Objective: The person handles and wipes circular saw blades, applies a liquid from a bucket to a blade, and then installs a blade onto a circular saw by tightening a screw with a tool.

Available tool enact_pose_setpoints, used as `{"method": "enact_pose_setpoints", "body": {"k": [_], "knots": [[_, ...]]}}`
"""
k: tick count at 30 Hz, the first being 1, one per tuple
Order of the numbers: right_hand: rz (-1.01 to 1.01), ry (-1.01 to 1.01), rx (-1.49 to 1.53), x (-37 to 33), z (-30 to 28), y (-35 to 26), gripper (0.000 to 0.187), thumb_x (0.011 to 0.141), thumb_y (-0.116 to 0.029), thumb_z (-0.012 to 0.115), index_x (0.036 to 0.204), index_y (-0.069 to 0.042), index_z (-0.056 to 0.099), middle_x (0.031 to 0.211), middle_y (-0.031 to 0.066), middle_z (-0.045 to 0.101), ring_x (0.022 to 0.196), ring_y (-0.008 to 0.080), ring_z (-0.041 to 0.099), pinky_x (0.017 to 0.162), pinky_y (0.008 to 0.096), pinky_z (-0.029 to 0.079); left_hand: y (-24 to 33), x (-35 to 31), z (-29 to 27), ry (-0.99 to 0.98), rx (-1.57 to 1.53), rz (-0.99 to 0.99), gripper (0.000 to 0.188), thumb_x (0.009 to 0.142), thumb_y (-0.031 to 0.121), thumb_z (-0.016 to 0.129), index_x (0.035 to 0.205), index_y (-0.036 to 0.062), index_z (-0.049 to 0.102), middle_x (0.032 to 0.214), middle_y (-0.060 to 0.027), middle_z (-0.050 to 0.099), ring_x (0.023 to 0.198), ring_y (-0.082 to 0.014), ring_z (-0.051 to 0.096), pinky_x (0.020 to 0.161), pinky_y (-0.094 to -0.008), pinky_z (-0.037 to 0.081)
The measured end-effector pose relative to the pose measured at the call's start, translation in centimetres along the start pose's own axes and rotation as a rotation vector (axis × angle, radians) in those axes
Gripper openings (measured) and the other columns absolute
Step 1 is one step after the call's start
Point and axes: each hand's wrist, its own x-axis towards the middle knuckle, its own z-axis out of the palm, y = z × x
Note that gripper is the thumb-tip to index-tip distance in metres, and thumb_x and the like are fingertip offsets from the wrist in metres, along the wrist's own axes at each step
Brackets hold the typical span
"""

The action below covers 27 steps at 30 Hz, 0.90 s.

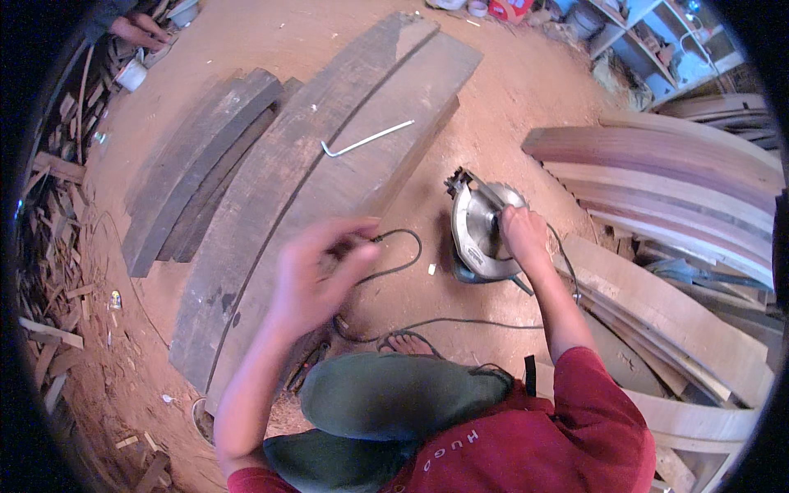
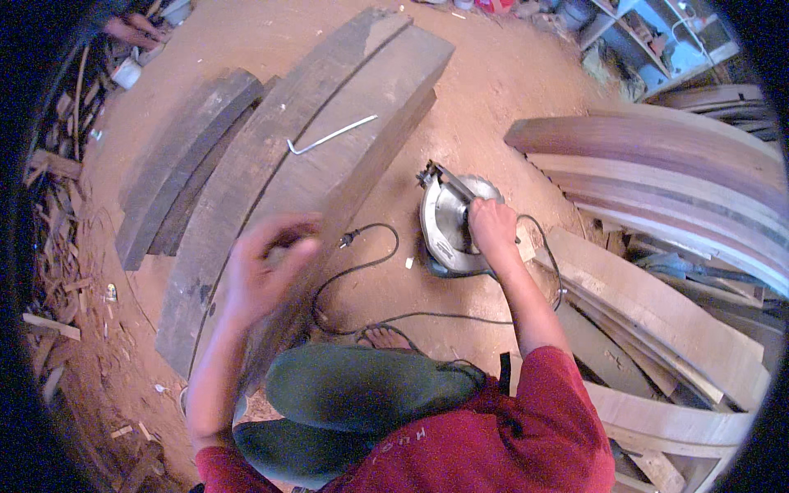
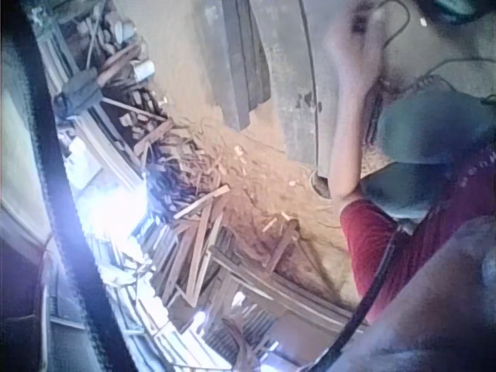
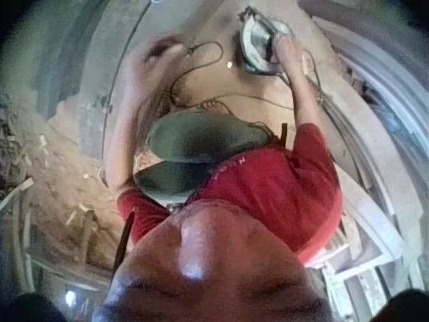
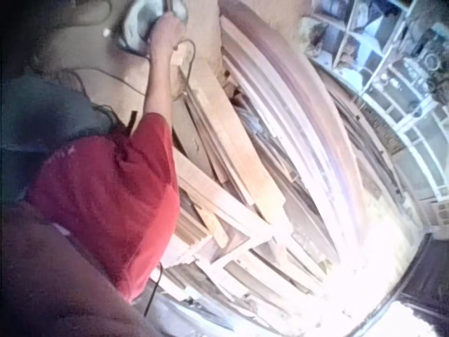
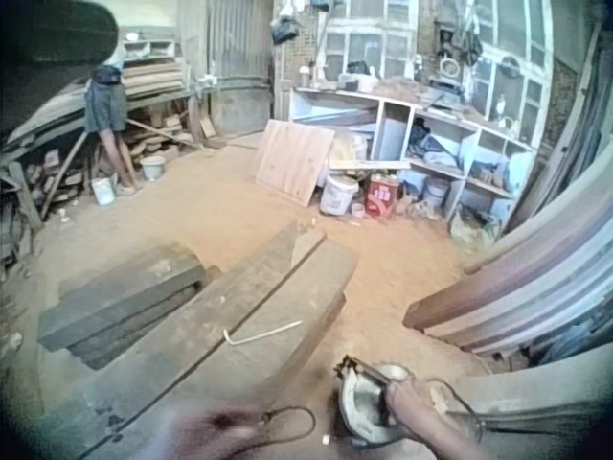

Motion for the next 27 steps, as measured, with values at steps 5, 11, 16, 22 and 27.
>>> {"method": "enact_pose_setpoints", "body": {"k": [5, 11, 16, 22, 27], "knots": [[-0.127, 0.298, 0.216, 4.6, -8.8, -4.6, 0.031, 0.086, -0.034, 0.064, 0.1, -0.006, 0.069, 0.089, 0.0156, 0.068, 0.084, 0.034, 0.067, 0.072, 0.0461, 0.054, -5.8, 3.3, 5.0, -0.511, -0.087, 0.086, 0.023, 0.09, 0.022, 0.063, 0.099, 0.0015, 0.069, 0.094, -0.0202, 0.068, 0.081, -0.0287, 0.066, 0.073, -0.0381, 0.052], [-0.731, 0.627, 0.285, 11.7, -10.1, -15.2, 0.021, 0.085, -0.017, 0.062, 0.104, -0.01, 0.068, 0.11, 0.0035, 0.063, 0.106, 0.0244, 0.057, 0.088, 0.0378, 0.046, -15.6, 3.3, 15.2, -0.93, 0.373, -0.137, 0.036, 0.09, 0.031, 0.057, 0.104, -0.0009, 0.066, 0.108, -0.0242, 0.064, 0.105, -0.037, 0.061, 0.091, -0.0456, 0.047], [-0.752, 0.594, -0.076, 11.4, -10.1, -15.2, 0.019, 0.082, -0.014, 0.056, 0.098, -0.012, 0.065, 0.101, 0.003, 0.062, 0.103, 0.0207, 0.057, 0.083, 0.0369, 0.044, -21.7, 3.1, 24.0, -0.27, 0.291, -0.063, 0.06, 0.082, 0.031, 0.064, 0.132, 0.0, 0.052, 0.138, -0.0256, 0.048, 0.134, -0.0396, 0.04, 0.112, -0.0441, 0.032], [-0.109, 0.548, 0.915, 5.7, -8.8, -4.2, 0.029, 0.094, -0.009, 0.053, 0.122, 0.0, 0.054, 0.107, 0.013, 0.067, 0.096, 0.026, 0.066, 0.08, 0.0387, 0.054, -20.3, 3.8, 28.9, -0.198, -0.006, 0.114, 0.102, 0.066, 0.039, 0.079, 0.146, -0.0004, 0.03, 0.146, -0.024, 0.038, 0.136, -0.0388, 0.036, 0.114, -0.0445, 0.031], [0.274, 0.549, 1.446, -3.2, -0.7, 4.5, 0.031, 0.097, -0.009, 0.058, 0.125, 0.004, 0.054, 0.104, 0.0135, 0.066, 0.095, 0.0186, 0.066, 0.081, 0.0333, 0.059, -19.8, 5.2, 31.6, -0.09, 0.077, 0.053, 0.079, 0.074, 0.044, 0.072, 0.136, 0.0022, 0.044, 0.14, -0.0218, 0.046, 0.132, -0.0392, 0.04, 0.109, -0.0481, 0.034]]}}
